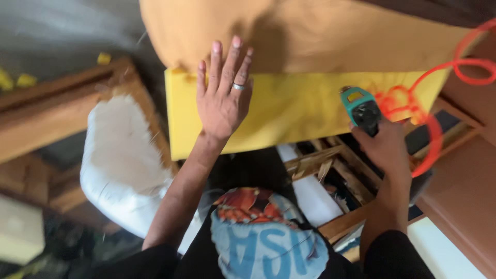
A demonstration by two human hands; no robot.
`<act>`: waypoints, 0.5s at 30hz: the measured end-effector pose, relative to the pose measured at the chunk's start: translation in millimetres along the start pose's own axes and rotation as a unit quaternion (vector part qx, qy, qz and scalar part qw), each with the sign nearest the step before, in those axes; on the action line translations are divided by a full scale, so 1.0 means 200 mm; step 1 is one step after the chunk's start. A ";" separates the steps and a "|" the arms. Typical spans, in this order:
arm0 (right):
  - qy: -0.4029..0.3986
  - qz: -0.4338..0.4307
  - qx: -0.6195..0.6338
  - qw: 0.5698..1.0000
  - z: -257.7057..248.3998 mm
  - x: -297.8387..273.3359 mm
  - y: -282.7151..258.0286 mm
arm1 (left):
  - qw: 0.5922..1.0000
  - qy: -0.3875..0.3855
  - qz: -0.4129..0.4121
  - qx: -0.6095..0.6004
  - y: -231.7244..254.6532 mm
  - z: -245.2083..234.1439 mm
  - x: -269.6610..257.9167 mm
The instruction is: The person attaches foam padding to a wooden furniture frame using a pneumatic stapler and trims the excess foam using a knife.
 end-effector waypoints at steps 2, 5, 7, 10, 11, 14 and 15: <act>0.109 0.001 -0.186 0.976 -0.10 0.04 0.11 | 0.998 -0.012 0.038 0.043 0.03 0.12 0.03; 0.309 -0.065 -0.095 0.944 -0.05 0.20 0.21 | 0.982 0.038 0.084 0.166 -0.03 0.16 0.06; 0.370 -0.120 -0.039 0.920 0.13 0.39 0.24 | 0.977 0.026 0.085 0.193 -0.03 0.15 0.03; 0.375 -0.020 -0.090 0.922 0.37 0.77 0.15 | 0.961 0.066 0.122 0.240 -0.05 0.14 -0.01; 0.429 -0.099 0.011 0.898 0.41 0.73 0.07 | 0.957 0.096 0.129 0.242 -0.06 0.15 0.05; 0.417 -0.085 0.037 0.904 0.47 0.57 0.07 | 0.952 0.124 0.149 0.235 -0.07 0.16 0.03; 0.418 -0.087 0.029 0.904 0.48 0.50 0.09 | 0.954 0.130 0.153 0.223 -0.06 0.16 0.03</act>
Point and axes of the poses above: each hand's wrist, its own x-axis towards the middle knuckle, its own z-axis out of the palm, y = z × x, the point moved 5 cm from there along x, towards the middle knuckle, and after that the axes turned 10 degrees about -x, right-handed, at the moved point
